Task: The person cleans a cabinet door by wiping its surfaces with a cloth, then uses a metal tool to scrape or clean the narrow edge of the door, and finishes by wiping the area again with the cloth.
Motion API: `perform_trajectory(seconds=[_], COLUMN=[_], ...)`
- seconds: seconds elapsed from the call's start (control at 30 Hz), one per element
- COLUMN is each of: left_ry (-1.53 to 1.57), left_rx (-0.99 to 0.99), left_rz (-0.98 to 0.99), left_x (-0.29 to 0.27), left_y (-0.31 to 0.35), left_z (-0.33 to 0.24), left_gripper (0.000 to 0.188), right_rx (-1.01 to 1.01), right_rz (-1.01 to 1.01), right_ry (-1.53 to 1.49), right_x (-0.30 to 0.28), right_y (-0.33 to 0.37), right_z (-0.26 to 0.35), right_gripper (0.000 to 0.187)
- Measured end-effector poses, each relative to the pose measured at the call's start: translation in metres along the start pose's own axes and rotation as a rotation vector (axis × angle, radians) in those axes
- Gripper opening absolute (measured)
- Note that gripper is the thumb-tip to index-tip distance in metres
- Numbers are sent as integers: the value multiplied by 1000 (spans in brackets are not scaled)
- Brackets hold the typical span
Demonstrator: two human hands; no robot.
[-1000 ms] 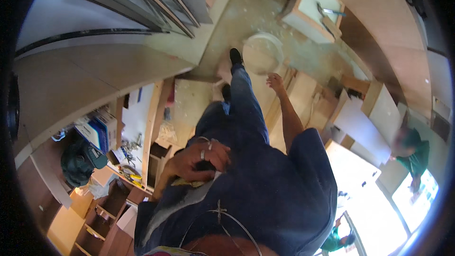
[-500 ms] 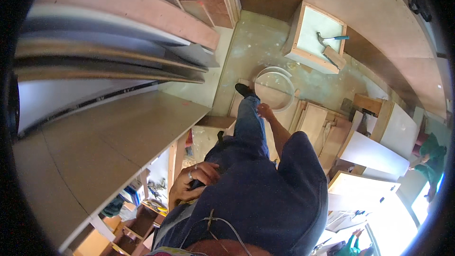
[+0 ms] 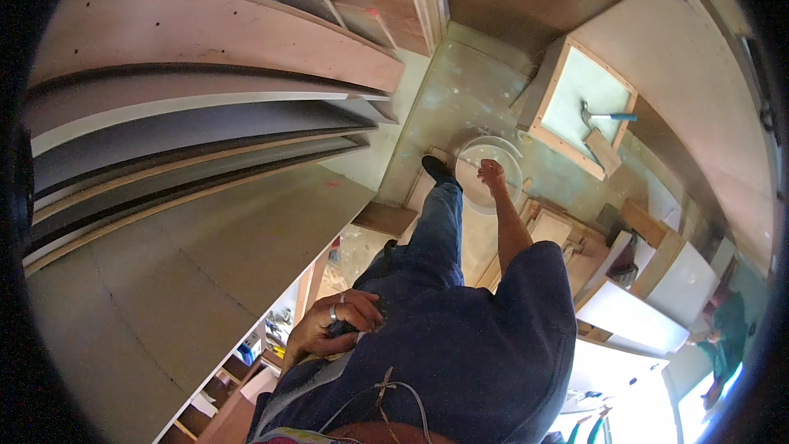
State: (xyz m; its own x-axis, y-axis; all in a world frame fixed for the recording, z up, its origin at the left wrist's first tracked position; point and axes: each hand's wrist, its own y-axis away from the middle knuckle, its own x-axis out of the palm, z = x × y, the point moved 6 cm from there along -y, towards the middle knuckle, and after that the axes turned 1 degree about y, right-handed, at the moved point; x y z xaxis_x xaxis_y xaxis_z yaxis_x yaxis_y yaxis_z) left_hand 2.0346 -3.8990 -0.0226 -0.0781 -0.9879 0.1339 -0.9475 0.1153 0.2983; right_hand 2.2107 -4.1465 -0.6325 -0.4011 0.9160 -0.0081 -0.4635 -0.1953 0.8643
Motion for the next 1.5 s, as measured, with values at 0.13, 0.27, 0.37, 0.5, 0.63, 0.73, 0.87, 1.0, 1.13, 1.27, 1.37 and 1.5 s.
perform_trajectory(seconds=[0.13,0.27,0.37,0.5,0.63,0.73,0.87,1.0,1.13,1.27,1.37,1.5], left_ry=[12,87,28,-105,-246,-318,-410,-462,-484,-389,-340,-392], left_rx=[47,62,116,145,114,103,130,80,-13,-157,-236,-308], left_rz=[-120,-272,-362,-460,-440,-355,-225,-259,-352,-592,-711,-718], left_x=[-13,-48,-60,-90,-112,-125,-146,-172,-213,-265,-294,-317], left_y=[14,25,39,48,37,19,-18,-67,-133,-204,-253,-310], left_z=[-4,-5,-26,-19,-20,-8,-17,-18,-25,-33,-41,-45], left_gripper=[22,16,16,16,18,18,21,23,23,22,21,23], right_rx=[-158,-343,-259,-109,-247,-204,-782,-69,-66,-266,131,116], right_rz=[300,215,351,288,308,301,311,103,171,321,715,585], right_ry=[-187,253,191,242,190,232,553,441,521,625,-94,151], right_x=[29,66,133,170,175,155,69,81,111,158,176,175], right_y=[-23,-67,-17,0,16,21,-16,-42,-106,-199,-249,-240], right_z=[20,-17,28,67,93,115,155,204,282,356,371,400], right_gripper=[35,40,27,32,30,22,12,10,20,16,34,23])
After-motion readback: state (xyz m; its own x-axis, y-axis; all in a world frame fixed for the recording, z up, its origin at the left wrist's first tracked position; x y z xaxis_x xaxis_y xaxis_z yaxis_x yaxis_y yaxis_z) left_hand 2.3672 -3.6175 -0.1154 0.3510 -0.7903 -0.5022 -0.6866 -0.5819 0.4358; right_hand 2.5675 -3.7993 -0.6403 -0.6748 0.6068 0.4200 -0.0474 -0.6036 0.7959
